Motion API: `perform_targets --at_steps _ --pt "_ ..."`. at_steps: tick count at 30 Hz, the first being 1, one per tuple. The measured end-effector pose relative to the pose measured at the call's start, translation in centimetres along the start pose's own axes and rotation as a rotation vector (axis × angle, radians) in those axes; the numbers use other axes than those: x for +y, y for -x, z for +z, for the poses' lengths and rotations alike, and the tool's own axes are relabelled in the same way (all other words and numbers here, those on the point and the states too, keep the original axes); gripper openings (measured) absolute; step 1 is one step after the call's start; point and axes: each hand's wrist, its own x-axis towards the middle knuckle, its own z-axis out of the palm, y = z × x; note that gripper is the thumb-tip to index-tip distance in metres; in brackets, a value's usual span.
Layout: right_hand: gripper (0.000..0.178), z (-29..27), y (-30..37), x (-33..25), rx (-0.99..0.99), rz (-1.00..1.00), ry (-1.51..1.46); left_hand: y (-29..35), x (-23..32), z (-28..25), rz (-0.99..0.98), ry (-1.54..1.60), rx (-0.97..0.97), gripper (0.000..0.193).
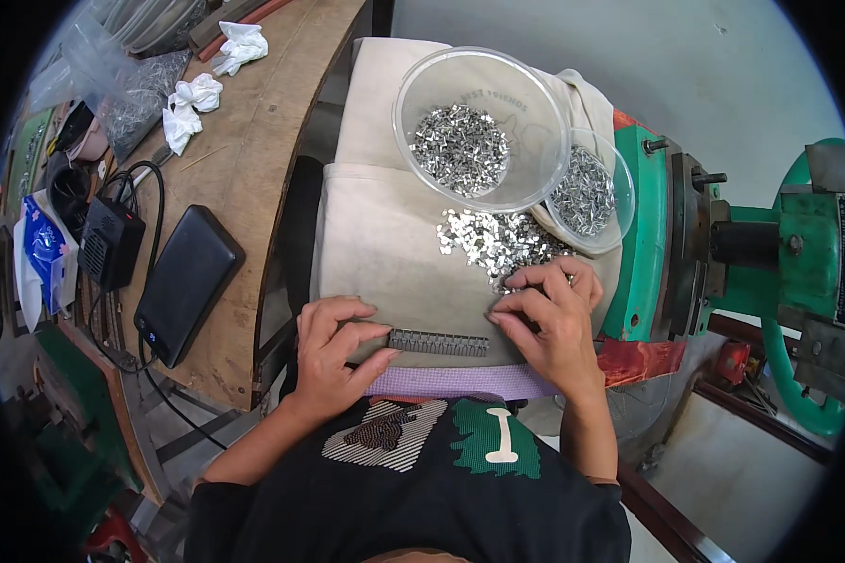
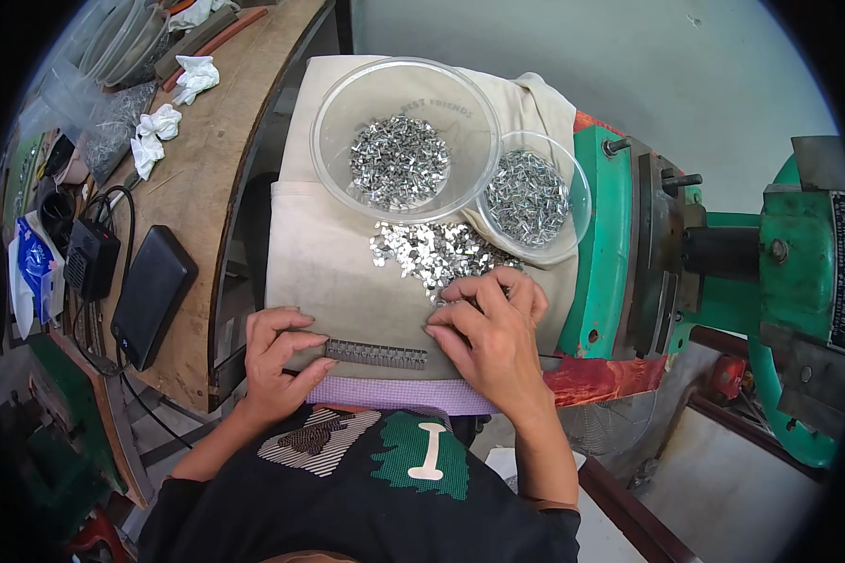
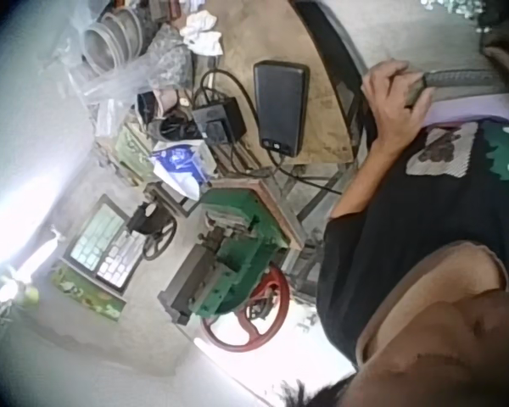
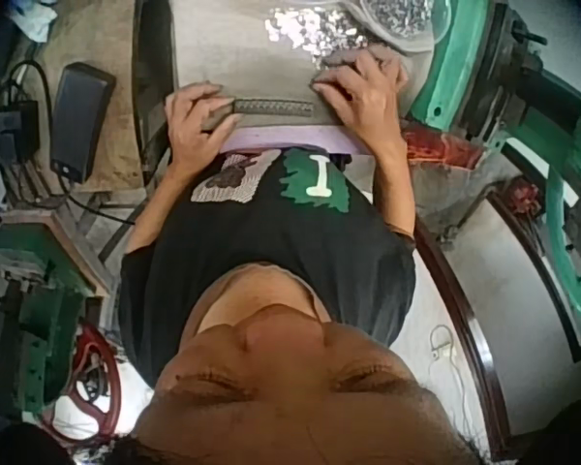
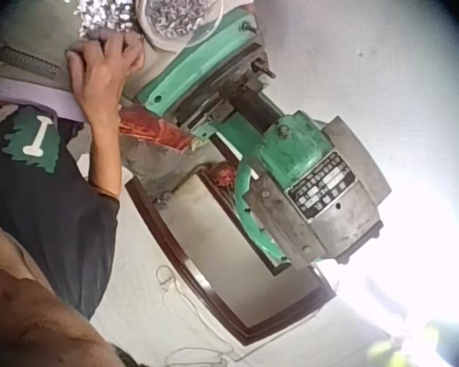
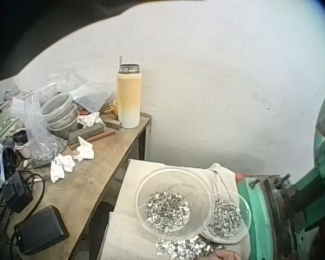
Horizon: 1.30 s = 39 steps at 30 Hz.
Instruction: The person inserts small metal pieces into the slots of a metal fixture bar by hand, aligning and securing them along the bar using a metal strip.
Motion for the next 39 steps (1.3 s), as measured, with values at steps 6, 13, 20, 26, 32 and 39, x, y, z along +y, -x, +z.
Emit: perform_targets --at_steps 6,13,20,26,32,39 --pt "0.017 0.2 1.8 -0.6 0.031 0.084 -0.179 0.1 -0.1 -0.2 -0.003 -0.006 -0.028 0.033" --pt "0.018 0.8 2.8 -1.9 0.046 0.068 -0.221 -0.3 0.1 -0.2 0.007 -0.005 -0.035 0.033" --pt "0.020 1.5 2.7 -3.0 0.047 0.005 -0.154 0.1 0.0 0.0 -0.004 0.003 0.001 0.030" --pt "0.018 1.8 2.7 -3.3 0.077 -0.005 -0.098 0.0 0.0 -0.1 -0.002 -0.003 -0.002 0.031" --pt "0.018 2.0 2.8 -3.9 0.114 -0.001 -0.017 -0.1 0.0 -0.1 0.004 0.000 -0.006 0.031" --pt "0.019 1.1 3.3 -3.7 0.153 0.035 0.008 0.0 0.1 0.0 -0.009 0.006 -0.003 0.029"
